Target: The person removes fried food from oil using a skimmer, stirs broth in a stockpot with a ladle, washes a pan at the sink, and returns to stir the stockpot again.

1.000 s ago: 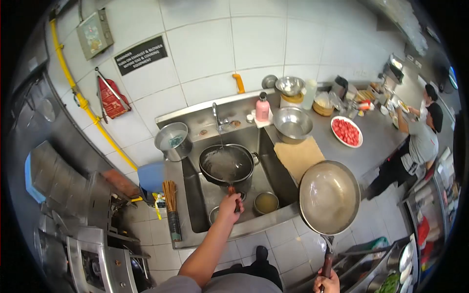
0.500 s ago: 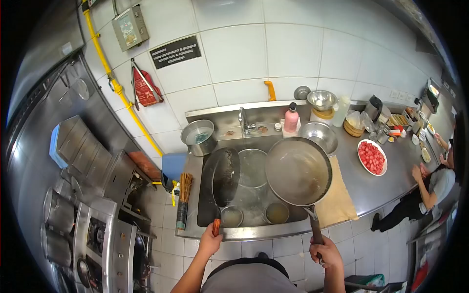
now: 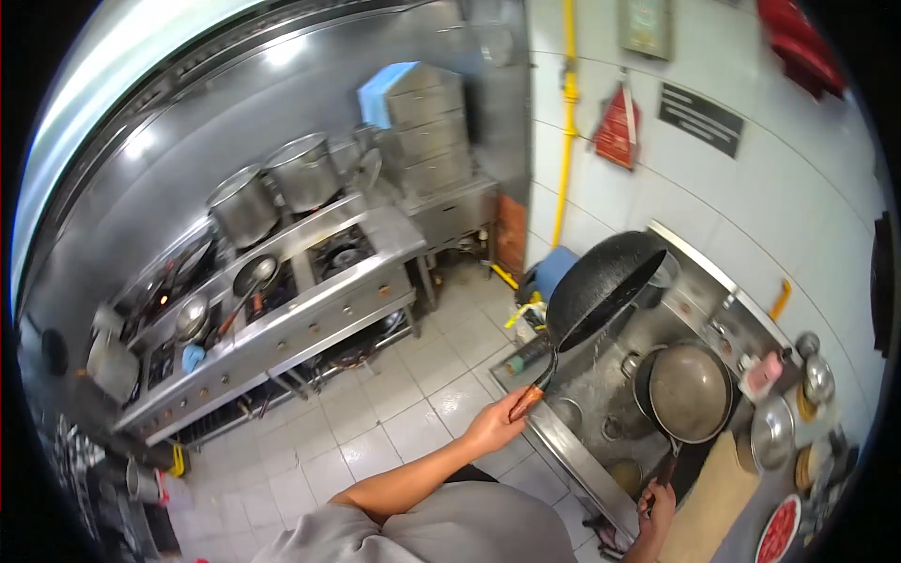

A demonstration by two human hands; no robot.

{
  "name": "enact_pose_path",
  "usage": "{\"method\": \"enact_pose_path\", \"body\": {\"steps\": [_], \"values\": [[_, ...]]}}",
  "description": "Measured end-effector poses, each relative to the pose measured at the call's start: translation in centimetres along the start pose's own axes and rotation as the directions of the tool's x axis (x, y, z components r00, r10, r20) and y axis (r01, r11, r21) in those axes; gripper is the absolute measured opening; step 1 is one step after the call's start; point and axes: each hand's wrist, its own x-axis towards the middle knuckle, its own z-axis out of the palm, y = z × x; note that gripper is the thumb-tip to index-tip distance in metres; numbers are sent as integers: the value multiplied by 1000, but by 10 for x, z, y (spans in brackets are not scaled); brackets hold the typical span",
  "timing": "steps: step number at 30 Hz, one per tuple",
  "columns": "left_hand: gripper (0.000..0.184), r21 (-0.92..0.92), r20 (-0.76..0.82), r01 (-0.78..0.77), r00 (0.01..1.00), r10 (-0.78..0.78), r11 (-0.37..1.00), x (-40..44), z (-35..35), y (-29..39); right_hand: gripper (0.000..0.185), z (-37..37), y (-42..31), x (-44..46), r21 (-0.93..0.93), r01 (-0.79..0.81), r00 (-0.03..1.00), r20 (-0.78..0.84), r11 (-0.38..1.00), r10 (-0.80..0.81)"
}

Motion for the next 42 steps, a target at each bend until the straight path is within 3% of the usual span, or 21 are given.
{"method": "enact_pose_path", "body": {"steps": [1, 2, 5, 9, 12, 14, 16, 18, 19, 20, 21, 22, 23, 24, 25, 28, 32, 34, 38, 40, 42], "values": [[62, -126, -11, -44, 999, 43, 991, -2, -4, -1, 13, -1, 4, 11, 1, 4, 1000, -14, 1000, -4], [62, -126, -34, -37, 999, 33, 991, -4, -10, -4, 13, -3, 7, 21, -14, 2, 1000, 6, 1000, -2], [59, -504, 49, 242, 967, -252, 829, -9, -43, -17, 13, 14, 12, 42, 20, -45, 999, -4, 999, 45], [51, -616, -31, 288, 921, -388, 733, -10, -92, -64, 11, 25, 31, 72, -47, -50, 994, -95, 998, 45], [36, -664, -87, 259, 905, -417, 701, -2, -143, -106, 15, 31, 37, 100, -55, -45, 995, -95, 997, 40], [14, -750, -151, 236, 848, -508, 618, 5, -181, -131, 17, 47, 39, 104, -24, -59, 992, -114, 998, 55], [11, -758, -221, 208, 810, -544, 618, 18, -218, -181, 31, 68, 38, 97, -49, -108, 986, -135, 993, 101], [10, -715, -220, 285, 775, -593, 638, 30, -260, -217, 33, 68, 48, 103, 12, -111, 980, -166, 994, 112], [12, -778, -261, 258, 697, -668, 573, 40, -272, -223, 38, 67, 53, 108, -13, -97, 979, -184, 995, 93], [12, -843, -164, 224, 758, -631, 489, 50, -293, -242, 46, 95, 38, 89, -69, -98, 957, -279, 993, 75], [21, -852, -180, 174, 788, -589, 494, 60, -306, -248, 48, 103, 39, 85, -22, -42, 959, -280, 999, 34], [34, -884, -133, 182, 784, -606, 430, 70, -327, -309, 46, 102, 47, 89, 22, 5, 958, -287, 1000, 1], [40, -919, -111, 232, 623, -774, 318, 86, -339, -295, 46, 94, 54, 96, 77, -7, 968, -250, 997, 26], [36, -912, -210, 113, 697, -686, 394, 95, -353, -323, 47, 91, 62, 99, 66, 54, 968, -249, 996, -36], [26, -923, -222, 89, 670, -708, 374, 104, -366, -319, 46, 85, 71, 104, -71, 53, 933, -353, 996, -75], [16, -928, -281, -56, 756, -591, 369, 131, -409, -377, 49, 100, 73, 92, -465, 15, 867, -435, 885, -243], [7, -942, -250, -42, 748, -615, 332, 156, -451, -445, 52, 126, 66, 75, -515, -33, 803, -524, 856, -284], [6, -946, -256, -60, 740, -622, 318, 169, -453, -454, 51, 135, 60, 74, -449, 98, 766, -535, 888, -355], [12, -929, -295, -57, 712, -637, 367, 182, -458, -473, 50, 144, 56, 71, -429, 151, 689, -601, 890, -407], [25, -887, -325, 117, 528, -784, 447, 195, -462, -491, 48, 143, 60, 67, -447, 121, 689, -605, 887, -399], [33, -880, -370, 73, 512, -775, 469, 204, -466, -509, 47, 142, 63, 59, -457, 126, 689, -599, 881, -409]]}}
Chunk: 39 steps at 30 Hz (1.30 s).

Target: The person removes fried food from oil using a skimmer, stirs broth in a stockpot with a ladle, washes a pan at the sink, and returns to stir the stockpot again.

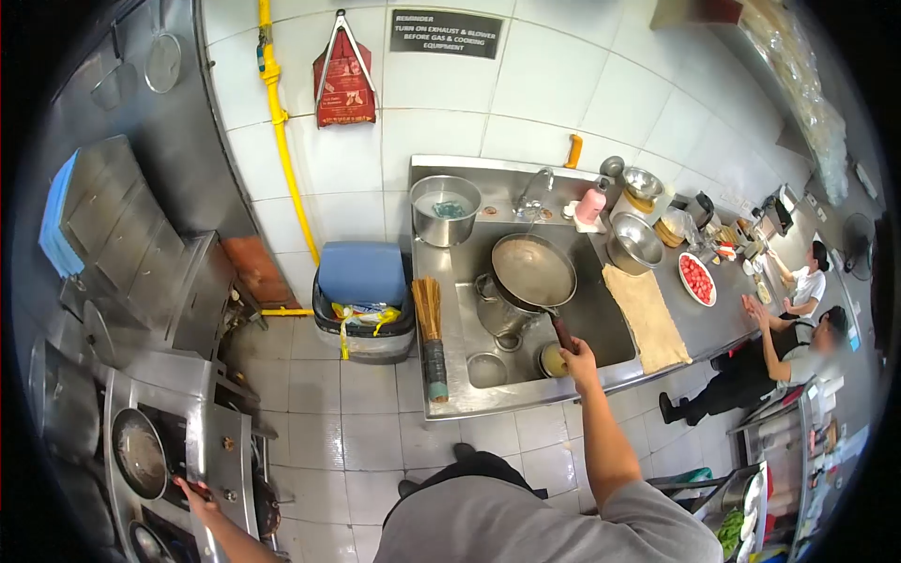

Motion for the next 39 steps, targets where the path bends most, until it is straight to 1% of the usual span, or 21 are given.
{"method": "enact_pose_path", "body": {"steps": [2, 4, 6, 8, 10, 13, 16, 17, 19, 20, 21, 22, 25, 27, 28, 29, 30, 31, 34, 36, 39], "values": [[31, 73, -140, 133, 983, -122, 988, 32, -10, 7, 47, -2, -1, -4, -5, 20, 999, 34, 1000, -20], [30, -64, -21, 59, 998, -60, 996, 12, 2, 22, 47, -8, 10, -1, 12, 77, 996, 38, 997, -77], [36, -102, 63, 23, 998, -16, 995, -10, 18, 33, 49, -16, 10, -1, 147, -21, 994, 114, 989, 4], [26, -64, 108, 121, 988, -114, 991, -14, 21, 36, 52, -24, 9, -1, 242, -116, 980, 184, 963, 72], [31, -58, 123, 10, 992, -2, 998, -29, 18, 29, 52, -27, 1, -2, 253, -185, 965, 228, 950, 127], [52, -171, 38, 10, 999, -4, 985, -83, 28, 28, 41, -34, 17, 22, 102, -251, 889, 418, 963, 187], [71, -219, -53, 40, 997, -52, 975, -116, 18, 4, 31, -41, -4, 30, -30, -361, 816, 473, 932, 332], [72, -223, -57, 44, 997, -58, 974, -128, 9, -7, 29, -42, -7, 33, -71, -303, 820, 489, 950, 298], [67, -104, -30, 67, 997, -70, 992, -170, -10, -38, 25, -37, 7, 36, -81, -193, 874, 439, 978, 209], [56, -41, 7, 184, 983, -184, 982, -171, -31, -65, 23, -29, 20, 36, -57, -136, 918, 367, 989, 147], [45, 79, 39, 174, 983, -178, 982, -160, -70, -114, 21, -16, 39, 41, -114, 10, 953, 302, 993, 25], [46, 304, -33, 92, 996, -86, 948, -240, -50, -121, 20, -10, 57, 44, -185, 150, 964, 244, 971, -103], [45, 301, -115, 509, 859, -499, 806, -291, -150, -251, 19, -7, 15, 28, -233, 7, 954, 294, 973, 63], [29, 443, -132, 594, 784, -607, 671, -360, -195, -299, 19, -11, 20, 37, -188, -32, 929, 356, 982, 99], [32, 594, -167, 630, 706, -689, 501, -382, -223, -320, 18, -14, 21, 41, -146, -66, 897, 425, 987, 123], [38, 906, 146, 118, 815, -561, 407, -407, -244, -321, 18, -18, 15, 41, -200, -116, 864, 462, 973, 198], [45, 871, 485, -449, 720, -496, 199, -429, -259, -318, 18, -23, 13, 43, -200, -113, 867, 459, 973, 195], [46, 887, 449, -424, 710, -542, 180, -449, -264, -310, 20, -26, 11, 44, -221, -67, 830, 529, 973, 177], [49, 957, 28, 181, 718, -695, 226, -477, -257, -279, 27, -30, 22, 48, -174, -73, 747, 643, 982, 169], [52, 940, -91, 303, 664, -742, 155, -496, -211, -233, 27, -27, 5, 43, -144, -257, 723, 628, 956, 289], [57, 928, -219, 372, 604, -767, 28, -516, -159, -176, 41, -29, -3, 39, -250, -181, 805, 517, 951, 289]]}}
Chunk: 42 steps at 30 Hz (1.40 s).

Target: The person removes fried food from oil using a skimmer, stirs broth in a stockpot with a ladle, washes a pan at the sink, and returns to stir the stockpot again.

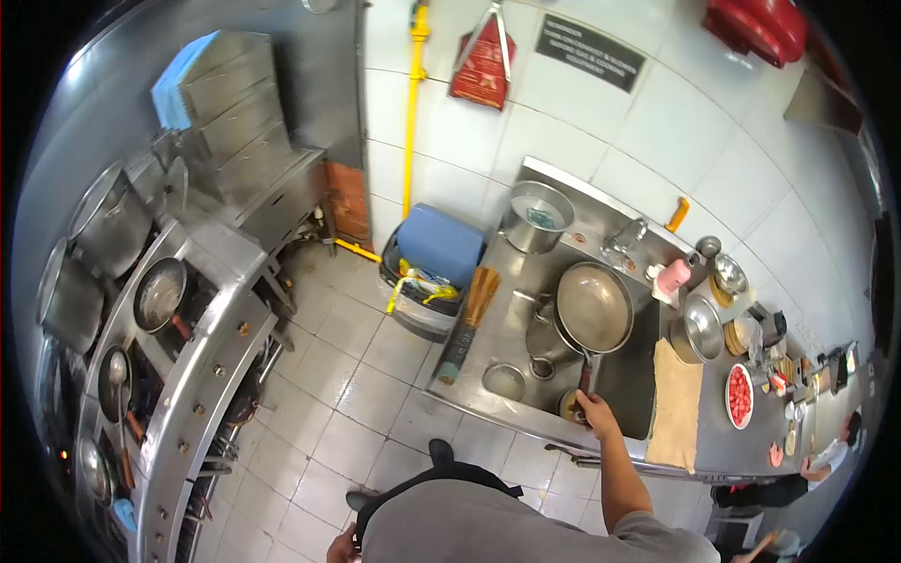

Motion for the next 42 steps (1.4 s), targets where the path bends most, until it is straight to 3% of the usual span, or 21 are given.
{"method": "enact_pose_path", "body": {"steps": [1, 2, 3, 4, 6, 7, 8, 9, 11, 13, 16, 19, 22, 25, 26, 31, 34, 36, 39, 41, 42], "values": [[59, 0, 10, 19, 1000, -19, 1000, -12, -5, 5, 46, -3, 8, 12, -73, 20, 995, -92, 997, -27], [59, -46, -3, 19, 1000, -19, 999, -7, -8, -8, 51, -15, 24, 26, -198, 209, 938, -237, 958, -254], [61, -31, 65, -47, 997, 49, 998, 6, -12, -25, 56, -7, 32, 45, -333, 380, 815, -320, 863, -483], [64, -36, 117, -110, 987, 113, 993, 17, -18, -47, 53, 15, -8, 3, -482, 375, 695, -419, 792, -584], [71, -52, 242, -121, 962, 130, 991, 51, -30, -94, 36, 45, -21, 10, -407, 676, 466, -409, 614, -785], [70, -383, 263, -53, 951, 164, 922, 152, -20, -164, 28, 84, -40, 0, -266, 783, 425, -430, 562, -796], [68, -462, 198, -58, 966, 166, 885, 74, -39, -139, 25, 123, -58, -20, -73, 793, 569, -264, 605, -779], [66, -522, 160, -148, 950, 267, 840, 111, -39, -177, 21, 169, -74, -38, 91, 743, 669, -59, 663, -741], [59, -547, 2, -229, 961, 275, 805, 98, -53, -213, 19, 289, -87, -105, 189, 695, 634, 293, 694, -715], [54, -449, -90, -404, 908, 409, 797, 63, -68, -240, 13, 390, -70, -179, 168, 677, 433, 697, 716, -572], [51, -361, -201, -491, 871, 448, 793, 24, -73, -277, 18, 495, -12, -268, 111, 834, 22, 972, 540, -234], [50, -534, -233, -433, 901, 366, 726, 29, -62, -330, 27, 562, 44, -360, 83, 875, -224, 943, 476, 248], [45, -598, -500, -598, 799, 334, 533, 95, -19, -390, 29, 611, 79, -429, 193, 920, -346, 808, 340, 478], [39, -615, -595, -528, 798, 95, 586, 61, -20, -409, 34, 663, 114, -474, 237, 893, -427, 713, 382, 556], [34, -739, -554, -549, 825, 112, 390, -30, -55, -387, 34, 679, 120, -493, 255, 888, -444, 693, 382, 569], [31, -766, -622, -569, 773, -124, 299, -1, -65, -437, 36, 766, 160, -593, 292, 862, -499, 635, 414, 590], [31, -777, -627, -535, 710, -322, 331, 45, -77, -479, 36, 821, 177, -672, 257, 832, -537, 596, 491, 598], [34, -659, -737, -497, 577, -352, 565, 75, -80, -513, 37, 863, 197, -728, 270, 798, -575, 610, 539, 545], [34, -904, -423, -320, 574, -701, 283, -9, -131, -544, 43, 924, 219, -832, 297, 732, -635, 625, 613, 454], [32, -915, -358, -357, 510, -782, 186, -30, -147, -573, 47, 945, 222, -915, 276, 687, -658, 628, 672, 415], [31, -909, -333, -388, 456, -825, 152, -34, -152, -584, 46, 978, 241, -943, 369, 588, -761, 556, 720, 336]]}}
